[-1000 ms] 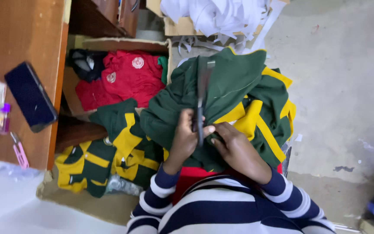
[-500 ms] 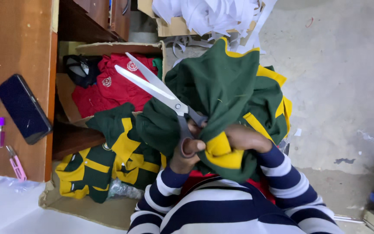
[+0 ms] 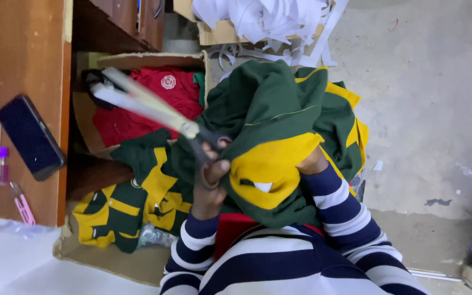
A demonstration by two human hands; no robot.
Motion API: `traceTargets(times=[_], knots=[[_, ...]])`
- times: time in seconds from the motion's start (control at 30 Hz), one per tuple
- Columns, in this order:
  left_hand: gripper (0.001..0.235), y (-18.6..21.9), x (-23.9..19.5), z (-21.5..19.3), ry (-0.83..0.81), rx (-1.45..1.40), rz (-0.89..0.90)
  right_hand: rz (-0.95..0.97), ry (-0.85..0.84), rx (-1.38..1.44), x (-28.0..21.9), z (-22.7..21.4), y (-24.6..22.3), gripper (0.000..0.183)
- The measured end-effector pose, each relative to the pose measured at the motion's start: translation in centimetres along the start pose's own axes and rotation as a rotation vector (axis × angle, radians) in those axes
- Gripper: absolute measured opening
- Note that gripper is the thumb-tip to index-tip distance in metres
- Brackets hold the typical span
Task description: The person uses a pair of scissors to cut a white paper template into strips while holding a green and yellow jacket. The person repeatedly cuts the paper and discards the cut pieces onto a pile on the floor.
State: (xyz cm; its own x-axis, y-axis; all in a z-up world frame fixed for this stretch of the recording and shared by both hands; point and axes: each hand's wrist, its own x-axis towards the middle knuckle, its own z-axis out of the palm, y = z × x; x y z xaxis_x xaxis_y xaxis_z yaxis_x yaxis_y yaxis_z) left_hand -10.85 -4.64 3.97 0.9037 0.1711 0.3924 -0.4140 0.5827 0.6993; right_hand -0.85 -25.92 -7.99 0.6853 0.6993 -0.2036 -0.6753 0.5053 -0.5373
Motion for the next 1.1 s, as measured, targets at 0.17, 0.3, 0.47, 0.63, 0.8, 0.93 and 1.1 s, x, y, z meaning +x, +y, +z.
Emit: traceTargets(times=[0.17,0.3,0.47,0.63,0.8,0.93,1.1], knots=[[0.032,0.4,-2.2,-4.8,0.033,1.195,-0.025,-0.465,0.187,-1.180,-0.3,4.1,-2.5,0.046],[0.041,-4.8,0.2,-6.1,0.711,0.574,-0.240,-0.276,0.196,-1.568,-4.0,6.5,-3.5,0.015],[0.039,-5.5,0.8,-4.6,0.533,0.422,-0.405,-1.017,0.606,-1.502,-5.5,5.1,-4.6,0.038],[0.052,-1.7,2.0,0.2,0.418,0.469,-0.325,-0.772,0.676,-1.379,-1.9,10.8,-5.6,0.020],[0.044,-4.5,-0.2,7.1,0.408,0.063,-0.635,-0.843,0.730,-0.981,-0.1,10.0,-6.6,0.026],[0.039,-5.9,-4.9,5.1,0.132,1.009,-0.797,-0.961,0.776,-0.745,-0.2,9.5,-13.5,0.024],[0.033,-4.3,-3.4,1.3,0.442,0.743,-0.824,-0.902,0.657,-0.723,3.8,-2.6,-11.1,0.017]])
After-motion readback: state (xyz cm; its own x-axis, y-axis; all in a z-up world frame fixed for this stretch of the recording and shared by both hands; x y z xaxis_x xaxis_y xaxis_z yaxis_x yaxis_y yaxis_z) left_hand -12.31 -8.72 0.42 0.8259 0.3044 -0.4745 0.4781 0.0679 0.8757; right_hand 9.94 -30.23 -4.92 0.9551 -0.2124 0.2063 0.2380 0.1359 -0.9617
